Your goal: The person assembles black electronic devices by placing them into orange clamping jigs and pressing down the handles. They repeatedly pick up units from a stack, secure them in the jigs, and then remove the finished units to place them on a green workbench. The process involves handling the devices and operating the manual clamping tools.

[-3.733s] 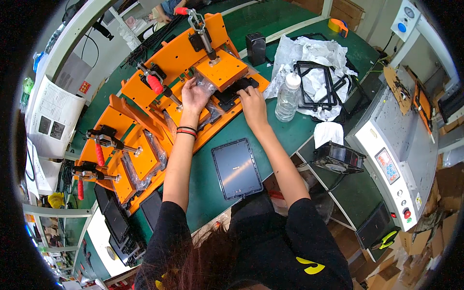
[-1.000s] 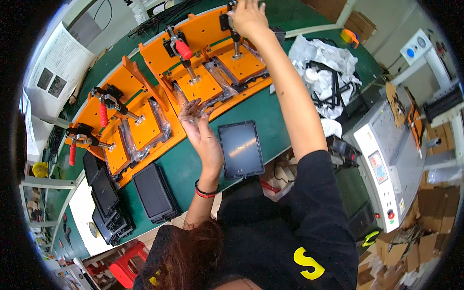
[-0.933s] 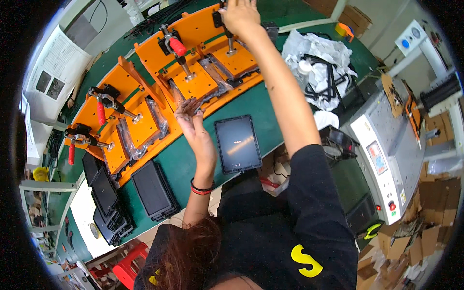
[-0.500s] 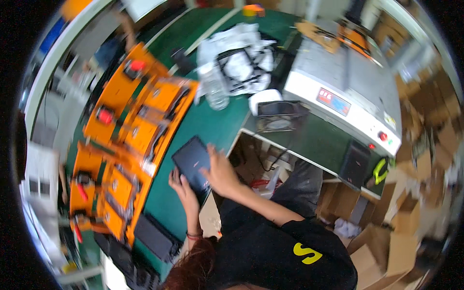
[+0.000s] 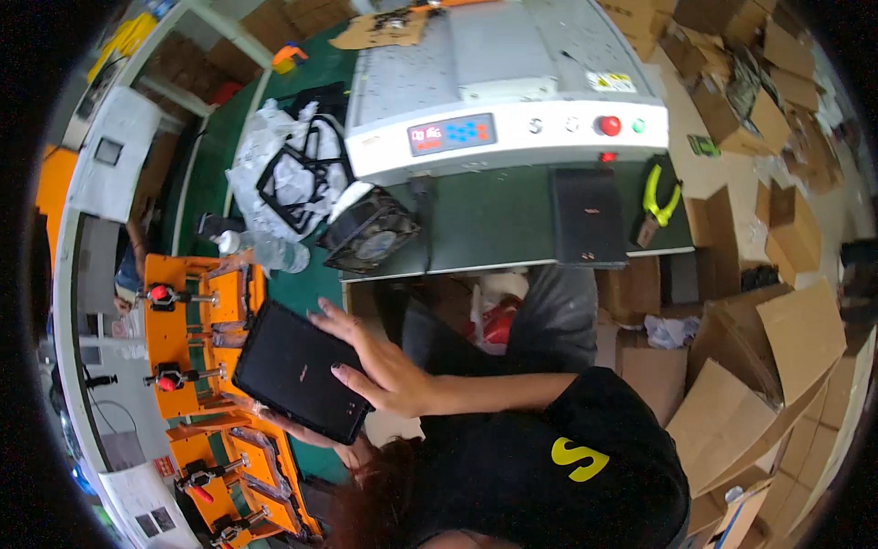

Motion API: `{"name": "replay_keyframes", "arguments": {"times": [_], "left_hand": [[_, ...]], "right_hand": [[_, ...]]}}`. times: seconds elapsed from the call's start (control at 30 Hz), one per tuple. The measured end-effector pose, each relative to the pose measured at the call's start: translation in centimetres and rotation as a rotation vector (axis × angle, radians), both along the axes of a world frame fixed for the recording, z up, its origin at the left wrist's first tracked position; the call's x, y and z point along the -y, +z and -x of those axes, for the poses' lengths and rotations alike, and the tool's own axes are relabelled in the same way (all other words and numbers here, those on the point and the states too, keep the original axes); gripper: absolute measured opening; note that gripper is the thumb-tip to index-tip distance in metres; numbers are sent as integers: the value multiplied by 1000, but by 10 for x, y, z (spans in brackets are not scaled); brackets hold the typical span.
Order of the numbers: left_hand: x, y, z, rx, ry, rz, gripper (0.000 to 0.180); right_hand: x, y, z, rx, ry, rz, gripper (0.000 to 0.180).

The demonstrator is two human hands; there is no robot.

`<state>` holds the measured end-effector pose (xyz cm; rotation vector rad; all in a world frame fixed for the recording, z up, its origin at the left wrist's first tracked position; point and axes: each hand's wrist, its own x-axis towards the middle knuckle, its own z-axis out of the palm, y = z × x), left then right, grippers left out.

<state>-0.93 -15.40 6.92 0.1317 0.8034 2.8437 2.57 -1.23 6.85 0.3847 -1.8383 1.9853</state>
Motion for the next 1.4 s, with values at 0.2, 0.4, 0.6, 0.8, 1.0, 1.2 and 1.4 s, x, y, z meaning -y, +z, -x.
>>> {"name": "replay_keyframes", "arguments": {"times": [0.2, 0.4, 0.6, 0.8, 1.0, 1.2, 1.4], "left_hand": [[-139, 20, -10, 70, -815, -378, 113], [-218, 17, -14, 189, -1079, -416, 106], [-223, 4, -4, 220, -1111, -348, 109], [-215, 0, 5, 214, -1123, -432, 110], [-199, 2, 11, 191, -1063, -364, 107], [-91, -2, 20, 84, -783, -278, 106], [105, -74, -37, 201, 98, 276, 64]], "right_hand": [[-114, 7, -68, -4, -806, -55, 68], [-176, -39, -109, 827, -1340, -909, 70], [-165, -36, -115, 838, -1286, -839, 69], [-163, -31, -131, 863, -1242, -921, 70], [-175, -34, -132, 796, -1210, -859, 58], [-167, -31, -103, 717, -1200, -1136, 51], [-89, 1, -39, 159, -394, -481, 28]]}}
